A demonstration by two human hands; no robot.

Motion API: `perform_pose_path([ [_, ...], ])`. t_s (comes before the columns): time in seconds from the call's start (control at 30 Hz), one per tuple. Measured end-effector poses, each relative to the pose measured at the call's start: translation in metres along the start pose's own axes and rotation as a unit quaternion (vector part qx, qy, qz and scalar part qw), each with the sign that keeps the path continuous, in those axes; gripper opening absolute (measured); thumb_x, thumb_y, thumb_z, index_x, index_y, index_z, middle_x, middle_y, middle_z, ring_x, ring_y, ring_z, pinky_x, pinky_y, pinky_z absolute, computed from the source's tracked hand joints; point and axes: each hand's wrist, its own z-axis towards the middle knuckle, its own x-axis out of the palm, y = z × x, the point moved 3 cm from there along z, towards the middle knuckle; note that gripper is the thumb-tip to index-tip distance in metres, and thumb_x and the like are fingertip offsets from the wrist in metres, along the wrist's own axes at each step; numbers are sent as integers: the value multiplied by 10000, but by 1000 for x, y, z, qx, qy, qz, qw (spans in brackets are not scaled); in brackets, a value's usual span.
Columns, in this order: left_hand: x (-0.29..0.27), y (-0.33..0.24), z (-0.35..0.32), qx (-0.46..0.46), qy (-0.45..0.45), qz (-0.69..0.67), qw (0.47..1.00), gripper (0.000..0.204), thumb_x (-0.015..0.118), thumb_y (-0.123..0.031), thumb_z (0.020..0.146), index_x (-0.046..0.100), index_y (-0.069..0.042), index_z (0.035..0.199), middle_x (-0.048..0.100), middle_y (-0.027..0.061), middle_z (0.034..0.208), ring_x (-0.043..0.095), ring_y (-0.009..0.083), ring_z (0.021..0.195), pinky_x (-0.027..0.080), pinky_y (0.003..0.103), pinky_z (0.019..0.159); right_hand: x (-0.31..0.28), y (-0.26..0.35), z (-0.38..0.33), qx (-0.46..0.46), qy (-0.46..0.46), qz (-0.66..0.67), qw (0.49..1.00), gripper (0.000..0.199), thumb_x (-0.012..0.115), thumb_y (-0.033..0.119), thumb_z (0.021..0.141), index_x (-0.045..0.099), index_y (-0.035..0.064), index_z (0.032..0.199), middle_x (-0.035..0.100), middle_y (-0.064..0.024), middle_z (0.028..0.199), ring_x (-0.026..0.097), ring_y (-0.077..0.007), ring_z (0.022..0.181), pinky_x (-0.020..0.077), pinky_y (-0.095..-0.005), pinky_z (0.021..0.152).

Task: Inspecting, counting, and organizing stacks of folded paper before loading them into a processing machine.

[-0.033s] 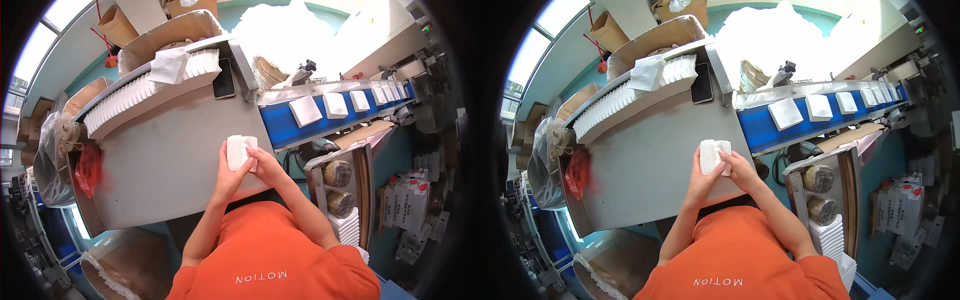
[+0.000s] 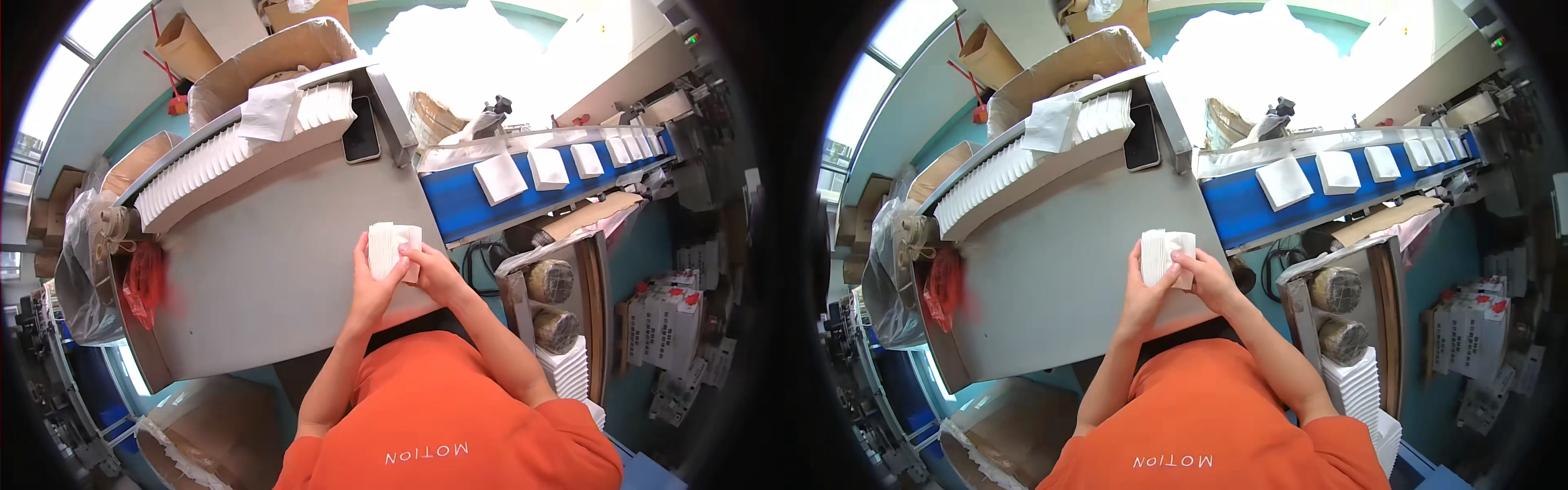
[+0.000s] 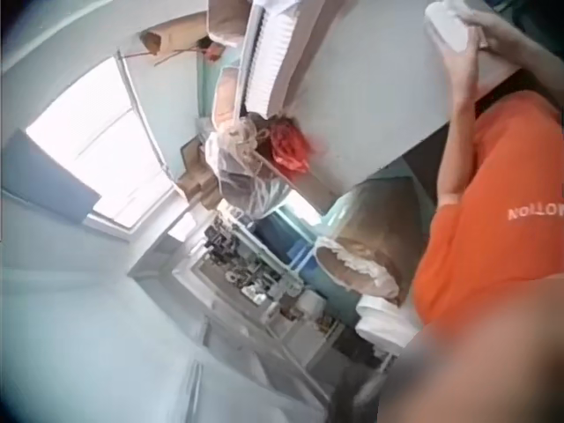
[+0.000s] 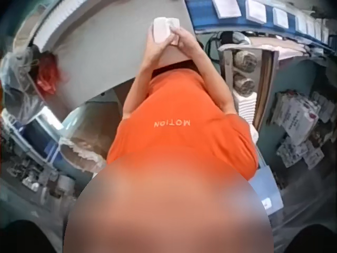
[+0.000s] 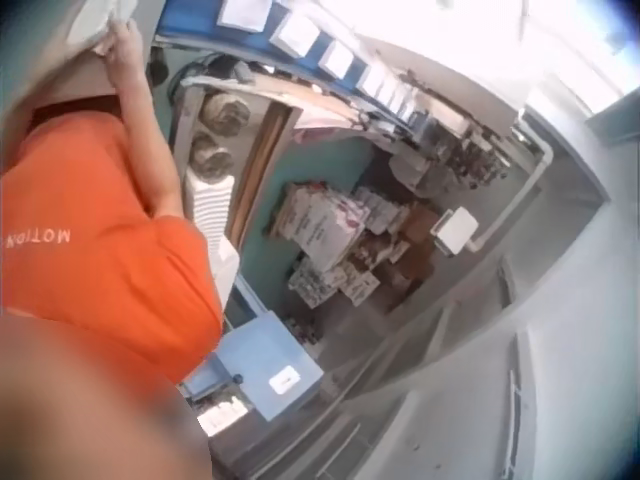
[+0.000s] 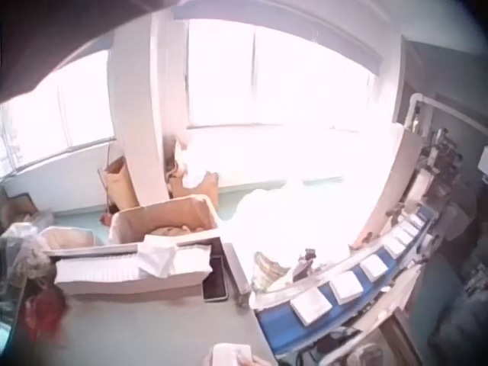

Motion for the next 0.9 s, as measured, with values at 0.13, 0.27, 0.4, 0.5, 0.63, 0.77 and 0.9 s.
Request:
perform_pose_path([
  [0.13, 2, -3, 21, 116, -6, 166, 979, 465, 547, -124, 964, 415, -80, 1407, 494, 169, 1354, 429, 297, 1297, 381, 415, 1025, -40, 19, 7, -160, -118, 20, 980, 385, 647, 123, 896, 538, -27, 1233, 635, -94, 1113, 638, -168, 950, 523, -315, 841],
  [0.27, 30, 9, 48, 373, 126, 562, 727, 537, 637, -253, 904, 470, -211, 1412, 355, 171, 1512, 285, 371, 1413, 157, 580, 1107, -51, 40, -24, -331, -350, -72, 873, 593, 672, 272, 924, 388, -44, 1337, 553, -164, 1201, 562, -179, 1053, 495, -307, 871],
  [0.4, 101, 11, 58, 456, 88, 580, 669, 725, 649, -420, 890, 382, -56, 1457, 263, 193, 1564, 212, 389, 1456, 185, 605, 1099, -30, 16, -128, -325, -188, -185, 908, 269, 672, 187, 908, 604, 8, 1097, 645, -66, 995, 628, -142, 870, 516, -287, 732],
  [0.5, 213, -19, -27, 458, 387, 393, 697, 797, 787, -267, 781, 392, -109, 1455, 353, 162, 1507, 389, 398, 1337, 369, 467, 1060, -50, -15, -222, -398, -258, -220, 852, 181, 669, 117, 901, 613, 38, 1054, 605, -51, 968, 600, -120, 801, 492, -272, 661],
  [0.63, 301, -15, -53, 370, 528, 527, 554, 876, 822, -184, 619, 455, -195, 1415, 518, 150, 1281, 532, 383, 1149, 469, 447, 960, -135, -40, -386, -448, -603, -347, 562, 218, 726, 98, 829, 574, 35, 972, 565, -117, 1083, 568, -312, 978, 483, -384, 823],
  [0.77, 358, 2, -57, 345, 598, 516, 507, 901, 826, -68, 570, 464, -159, 1389, 507, 184, 1266, 539, 383, 1153, 468, 429, 976, -207, -127, -519, -178, -771, -445, 419, 221, 754, 239, 806, 597, 89, 845, 507, -153, 1246, 426, -354, 1212, 353, -502, 901],
  [0.9, 412, 22, -99, 370, 664, 522, 387, 1002, 806, 40, 551, 400, -169, 1443, 460, 184, 1342, 482, 371, 1246, 452, 414, 1021, -236, -142, -524, -132, -770, -461, 420, 242, 633, 332, 909, 675, 142, 1053, 341, -197, 1495, 257, -400, 1402, 262, -588, 1041],
])
